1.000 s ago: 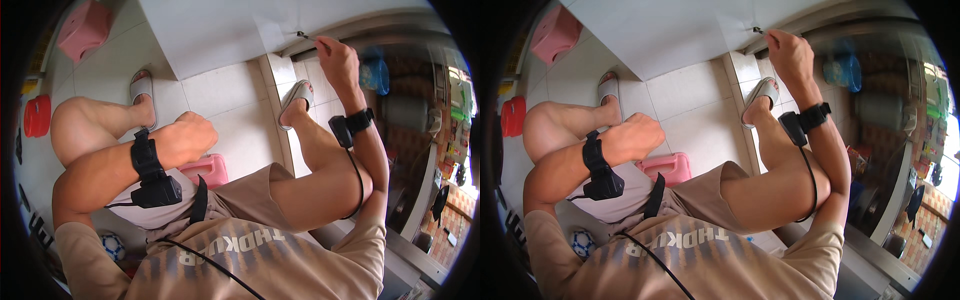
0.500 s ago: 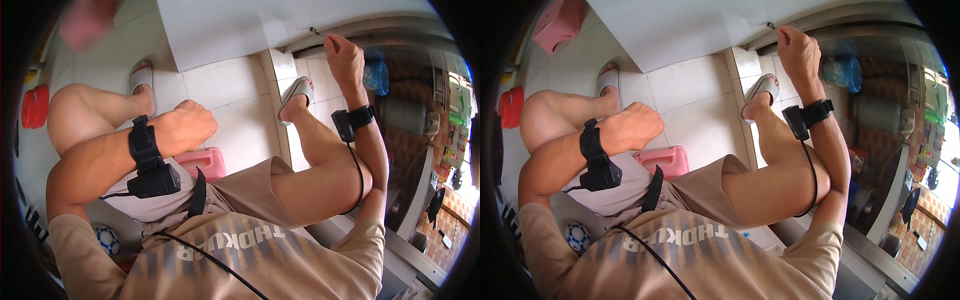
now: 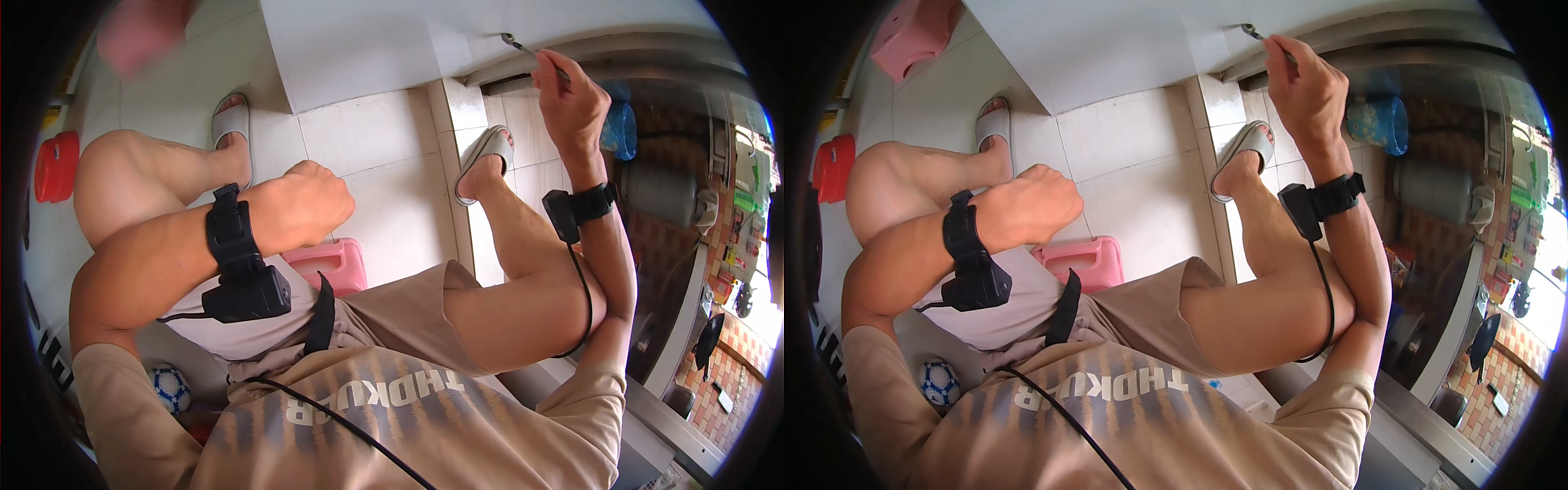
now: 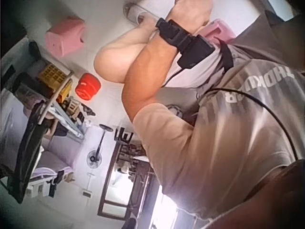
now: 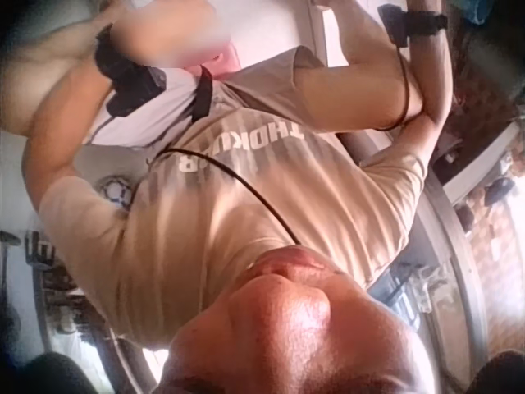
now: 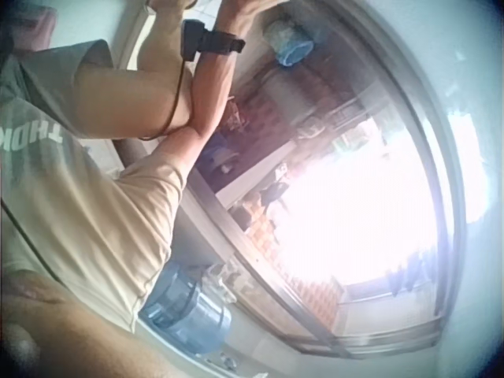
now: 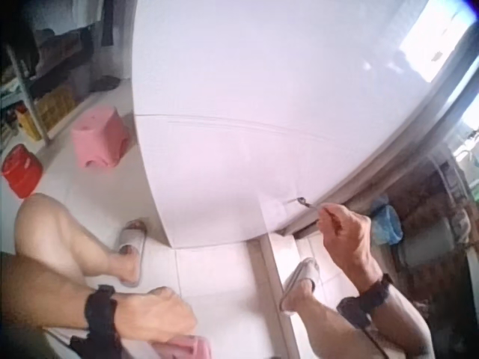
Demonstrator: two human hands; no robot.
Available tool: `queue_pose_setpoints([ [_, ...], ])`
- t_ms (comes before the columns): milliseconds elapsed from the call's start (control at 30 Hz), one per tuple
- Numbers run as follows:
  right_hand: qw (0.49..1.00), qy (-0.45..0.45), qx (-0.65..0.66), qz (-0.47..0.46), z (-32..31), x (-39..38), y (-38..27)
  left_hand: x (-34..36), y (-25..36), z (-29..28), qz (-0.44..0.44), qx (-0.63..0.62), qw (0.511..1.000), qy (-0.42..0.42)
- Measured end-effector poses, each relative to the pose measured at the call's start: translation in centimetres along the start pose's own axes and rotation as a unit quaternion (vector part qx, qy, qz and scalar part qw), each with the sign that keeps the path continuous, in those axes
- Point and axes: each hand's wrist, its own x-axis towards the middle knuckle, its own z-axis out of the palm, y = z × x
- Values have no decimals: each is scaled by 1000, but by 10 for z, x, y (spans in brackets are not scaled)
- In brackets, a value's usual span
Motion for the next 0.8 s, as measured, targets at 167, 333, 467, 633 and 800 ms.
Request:
queue_pose_setpoints([
  [167,997,-65,2,-38,7,-16,20,13,2,-5,-22,-29,996,-82],
  [333,996,-64,20,-64,1,1,-8,3,-4,4,14,-14,1000,12],
  [467,994,-87,35,-62,11,-12,3,3,-2,8,12,-14,999,33],
  [633,982,-86,69,-154,10,4,-30,-1,-7,-1,-5,15,1000,12],
  [800,973,-105,84,-189,20,-9,-21,12,-9,-12,-41,-4,996,-84],
])
